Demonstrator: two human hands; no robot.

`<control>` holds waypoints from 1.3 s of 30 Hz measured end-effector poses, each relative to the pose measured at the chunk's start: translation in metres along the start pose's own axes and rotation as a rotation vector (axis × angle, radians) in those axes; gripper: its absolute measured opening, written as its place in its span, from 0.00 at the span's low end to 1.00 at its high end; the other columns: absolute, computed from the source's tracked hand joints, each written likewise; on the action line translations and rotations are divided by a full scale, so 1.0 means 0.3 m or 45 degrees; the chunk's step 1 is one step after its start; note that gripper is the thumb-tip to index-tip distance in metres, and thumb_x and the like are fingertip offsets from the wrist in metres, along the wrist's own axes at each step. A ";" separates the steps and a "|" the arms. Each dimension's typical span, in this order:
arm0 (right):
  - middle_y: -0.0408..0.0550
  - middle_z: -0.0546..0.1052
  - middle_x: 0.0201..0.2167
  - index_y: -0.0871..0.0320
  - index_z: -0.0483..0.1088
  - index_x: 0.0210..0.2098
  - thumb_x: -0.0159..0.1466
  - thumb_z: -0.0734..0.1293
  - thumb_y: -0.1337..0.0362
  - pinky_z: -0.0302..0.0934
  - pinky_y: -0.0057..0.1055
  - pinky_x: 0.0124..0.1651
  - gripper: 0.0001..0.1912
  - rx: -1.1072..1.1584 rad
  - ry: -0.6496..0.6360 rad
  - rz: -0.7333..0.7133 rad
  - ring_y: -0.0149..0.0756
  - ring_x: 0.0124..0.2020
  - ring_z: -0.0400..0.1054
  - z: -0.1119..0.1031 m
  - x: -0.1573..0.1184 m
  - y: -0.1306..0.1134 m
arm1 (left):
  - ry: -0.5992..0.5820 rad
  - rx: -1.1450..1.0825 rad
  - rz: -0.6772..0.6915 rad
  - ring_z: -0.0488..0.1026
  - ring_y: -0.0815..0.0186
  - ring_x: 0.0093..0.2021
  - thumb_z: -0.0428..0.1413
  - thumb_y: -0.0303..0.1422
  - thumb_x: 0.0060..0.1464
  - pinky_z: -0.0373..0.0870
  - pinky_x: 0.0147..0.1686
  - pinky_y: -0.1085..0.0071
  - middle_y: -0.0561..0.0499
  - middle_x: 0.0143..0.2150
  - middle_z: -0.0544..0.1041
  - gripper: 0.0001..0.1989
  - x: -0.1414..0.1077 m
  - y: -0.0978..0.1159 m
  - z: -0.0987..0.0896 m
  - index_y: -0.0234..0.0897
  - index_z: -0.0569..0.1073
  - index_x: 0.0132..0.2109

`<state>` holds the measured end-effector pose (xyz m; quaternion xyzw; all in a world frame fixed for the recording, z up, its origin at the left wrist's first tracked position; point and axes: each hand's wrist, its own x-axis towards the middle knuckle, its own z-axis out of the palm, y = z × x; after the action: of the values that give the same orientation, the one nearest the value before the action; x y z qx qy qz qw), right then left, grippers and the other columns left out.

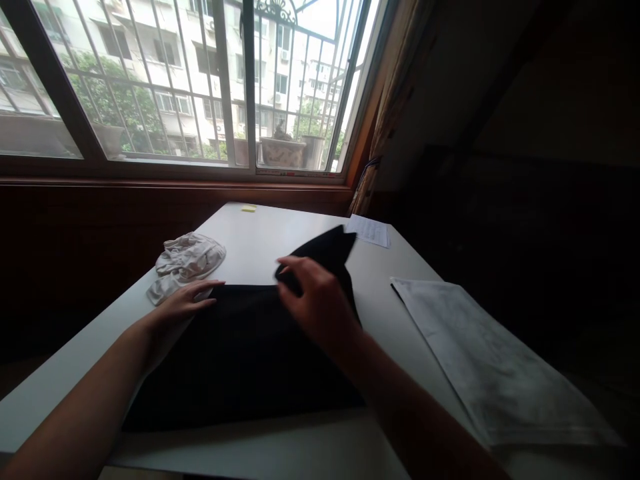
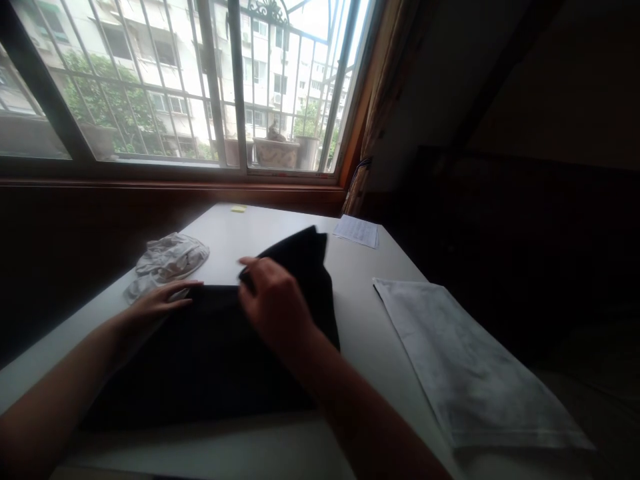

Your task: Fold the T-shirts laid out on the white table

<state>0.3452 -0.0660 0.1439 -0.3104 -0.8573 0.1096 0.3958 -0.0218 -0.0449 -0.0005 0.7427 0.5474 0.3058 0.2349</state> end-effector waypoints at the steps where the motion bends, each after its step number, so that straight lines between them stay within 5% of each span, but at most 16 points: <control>1: 0.43 0.78 0.51 0.42 0.67 0.60 0.71 0.60 0.57 0.68 0.41 0.55 0.18 0.101 -0.173 -0.087 0.40 0.53 0.73 0.055 -0.013 -0.057 | 0.015 0.009 -0.001 0.68 0.48 0.65 0.59 0.55 0.56 0.62 0.66 0.55 0.46 0.65 0.73 0.33 -0.003 -0.002 0.000 0.44 0.73 0.63; 3: 0.43 0.79 0.49 0.40 0.67 0.60 0.71 0.61 0.49 0.71 0.38 0.47 0.20 0.229 -0.472 -0.259 0.40 0.47 0.76 0.129 -0.056 -0.135 | 0.062 0.033 -0.015 0.69 0.47 0.64 0.59 0.56 0.55 0.63 0.66 0.54 0.46 0.63 0.75 0.33 -0.006 -0.007 -0.001 0.43 0.74 0.62; 6: 0.43 0.80 0.46 0.41 0.70 0.58 0.70 0.61 0.43 0.71 0.38 0.46 0.22 0.216 -0.583 -0.243 0.41 0.45 0.76 0.141 -0.126 -0.128 | 0.058 0.054 -0.031 0.69 0.44 0.64 0.58 0.57 0.54 0.63 0.65 0.51 0.44 0.63 0.74 0.35 -0.005 -0.011 -0.006 0.43 0.74 0.62; 10: 0.49 0.76 0.51 0.43 0.68 0.60 0.71 0.63 0.55 0.69 0.48 0.52 0.18 -0.051 -0.373 0.115 0.48 0.51 0.71 0.053 -0.211 0.074 | 0.040 0.043 -0.053 0.67 0.45 0.65 0.58 0.56 0.55 0.61 0.66 0.50 0.42 0.65 0.71 0.37 0.001 -0.013 -0.012 0.43 0.70 0.66; 14: 0.51 0.69 0.57 0.37 0.59 0.66 0.66 0.67 0.54 0.67 0.57 0.54 0.30 -0.326 -0.343 0.531 0.56 0.55 0.68 -0.010 -0.317 0.282 | 0.047 0.007 -0.079 0.72 0.49 0.59 0.57 0.56 0.55 0.69 0.61 0.53 0.42 0.61 0.74 0.36 0.005 -0.013 -0.005 0.43 0.69 0.66; 19: 0.51 0.62 0.61 0.39 0.48 0.72 0.65 0.66 0.61 0.69 0.43 0.53 0.40 0.026 -0.507 0.766 0.46 0.55 0.69 -0.025 -0.398 0.356 | 0.104 0.017 -0.117 0.76 0.60 0.41 0.56 0.54 0.57 0.76 0.45 0.63 0.45 0.50 0.78 0.35 0.007 -0.012 0.004 0.42 0.68 0.66; 23: 0.50 0.64 0.58 0.39 0.50 0.72 0.63 0.67 0.63 0.71 0.42 0.50 0.41 0.148 -0.488 0.827 0.43 0.49 0.71 -0.044 -0.385 0.402 | 0.109 0.058 -0.153 0.71 0.65 0.34 0.57 0.53 0.57 0.73 0.38 0.69 0.47 0.48 0.79 0.34 -0.001 0.005 -0.004 0.44 0.68 0.66; 26: 0.49 0.65 0.55 0.41 0.57 0.70 0.63 0.67 0.65 0.70 0.44 0.53 0.37 -0.022 -0.313 0.794 0.41 0.46 0.71 -0.066 -0.350 0.494 | 0.038 0.054 -0.152 0.70 0.67 0.32 0.59 0.52 0.56 0.71 0.35 0.70 0.50 0.44 0.79 0.33 -0.010 0.046 -0.006 0.47 0.69 0.66; 32: 0.56 0.65 0.58 0.54 0.72 0.58 0.66 0.60 0.71 0.63 0.50 0.62 0.23 -0.593 0.117 0.530 0.51 0.58 0.67 -0.105 -0.250 0.654 | -0.153 -0.070 -0.133 0.74 0.62 0.38 0.59 0.50 0.58 0.73 0.37 0.69 0.50 0.40 0.80 0.27 -0.014 0.127 0.022 0.47 0.73 0.62; 39: 0.54 0.71 0.58 0.54 0.74 0.55 0.70 0.64 0.63 0.61 0.48 0.66 0.15 -0.385 -0.192 0.138 0.48 0.61 0.65 -0.061 -0.312 0.506 | -0.082 -0.044 -0.043 0.77 0.60 0.43 0.58 0.46 0.61 0.74 0.43 0.67 0.49 0.44 0.81 0.23 -0.010 0.107 0.028 0.47 0.74 0.61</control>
<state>0.4728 -0.0062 0.0331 -0.4030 -0.8734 0.0234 0.2725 0.0050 -0.0571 0.0148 0.7385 0.5467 0.2871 0.2706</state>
